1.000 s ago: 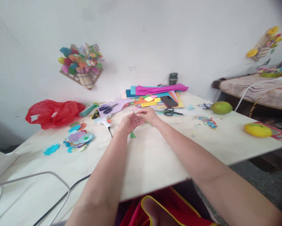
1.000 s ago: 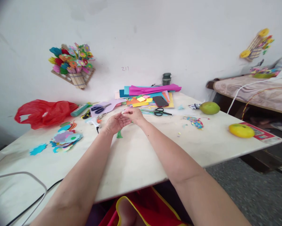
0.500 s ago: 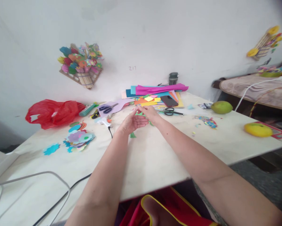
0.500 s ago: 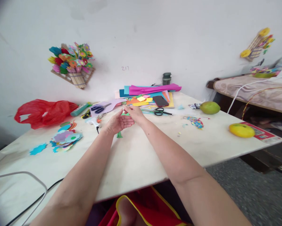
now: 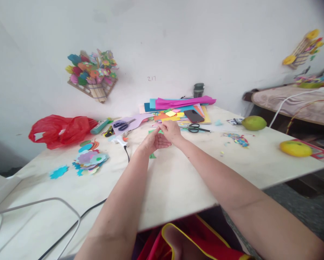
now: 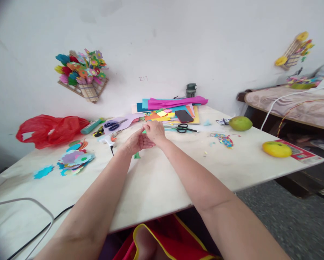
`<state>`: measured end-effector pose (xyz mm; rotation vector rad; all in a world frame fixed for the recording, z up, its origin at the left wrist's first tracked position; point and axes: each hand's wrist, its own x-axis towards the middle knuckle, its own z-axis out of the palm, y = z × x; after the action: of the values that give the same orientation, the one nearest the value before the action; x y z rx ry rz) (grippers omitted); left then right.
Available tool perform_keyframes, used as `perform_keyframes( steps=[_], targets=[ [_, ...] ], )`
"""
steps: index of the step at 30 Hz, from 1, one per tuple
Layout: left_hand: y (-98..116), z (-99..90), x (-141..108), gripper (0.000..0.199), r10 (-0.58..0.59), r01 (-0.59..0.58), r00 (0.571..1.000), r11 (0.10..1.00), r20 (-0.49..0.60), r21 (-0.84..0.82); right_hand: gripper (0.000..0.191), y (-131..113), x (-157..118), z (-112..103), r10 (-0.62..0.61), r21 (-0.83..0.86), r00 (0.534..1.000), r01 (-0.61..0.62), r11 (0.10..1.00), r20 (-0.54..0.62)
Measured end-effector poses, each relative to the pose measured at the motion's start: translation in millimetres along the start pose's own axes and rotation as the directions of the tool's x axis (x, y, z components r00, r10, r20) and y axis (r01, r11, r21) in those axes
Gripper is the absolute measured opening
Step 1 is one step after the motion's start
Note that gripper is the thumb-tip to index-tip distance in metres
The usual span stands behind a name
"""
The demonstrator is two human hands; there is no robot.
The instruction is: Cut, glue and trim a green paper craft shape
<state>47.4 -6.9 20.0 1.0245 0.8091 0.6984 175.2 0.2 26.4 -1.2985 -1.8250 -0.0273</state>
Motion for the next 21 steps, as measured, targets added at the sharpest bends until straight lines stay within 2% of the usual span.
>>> perform_keyframes(
  steps=[3,6,8,10,13,15,18,21],
  targets=[
    [0,-0.6,2,0.059,-0.005,0.005,1.000,0.999,-0.019,-0.033,0.026,-5,-3,-3,-0.163,-0.161,0.986,0.157,0.974,-0.028],
    [-1,-4.2,4,0.058,-0.006,0.004,1.000,0.998,-0.030,-0.068,0.024,-9,-4,-3,-0.260,-0.133,0.964,0.251,0.959,-0.058],
    [-1,-6.2,3,0.058,-0.008,0.007,1.000,0.997,-0.015,-0.079,0.022,-9,-2,-2,-0.197,0.002,0.974,0.198,0.980,-0.111],
    [0,-6.6,1,0.062,-0.007,0.008,1.000,0.996,0.011,-0.086,0.021,-6,2,-2,-0.062,0.208,0.990,0.087,0.974,-0.125],
    [2,-4.8,-3,0.067,-0.009,0.013,0.999,0.996,0.044,-0.092,0.020,2,7,-5,0.129,0.488,0.991,-0.099,0.867,-0.029],
    [3,-3.3,-6,0.068,-0.009,0.015,0.998,0.995,0.059,-0.095,0.016,7,9,-7,0.207,0.601,0.978,-0.183,0.778,0.028],
    [4,-2.2,-7,0.069,-0.007,0.012,0.998,0.996,0.057,-0.092,0.010,10,9,-10,0.234,0.676,0.968,-0.229,0.701,0.087],
    [3,-2.8,-7,0.066,-0.002,0.003,1.000,0.997,0.009,-0.076,0.011,8,8,-10,0.175,0.617,0.973,-0.229,0.753,0.148]
  ],
)
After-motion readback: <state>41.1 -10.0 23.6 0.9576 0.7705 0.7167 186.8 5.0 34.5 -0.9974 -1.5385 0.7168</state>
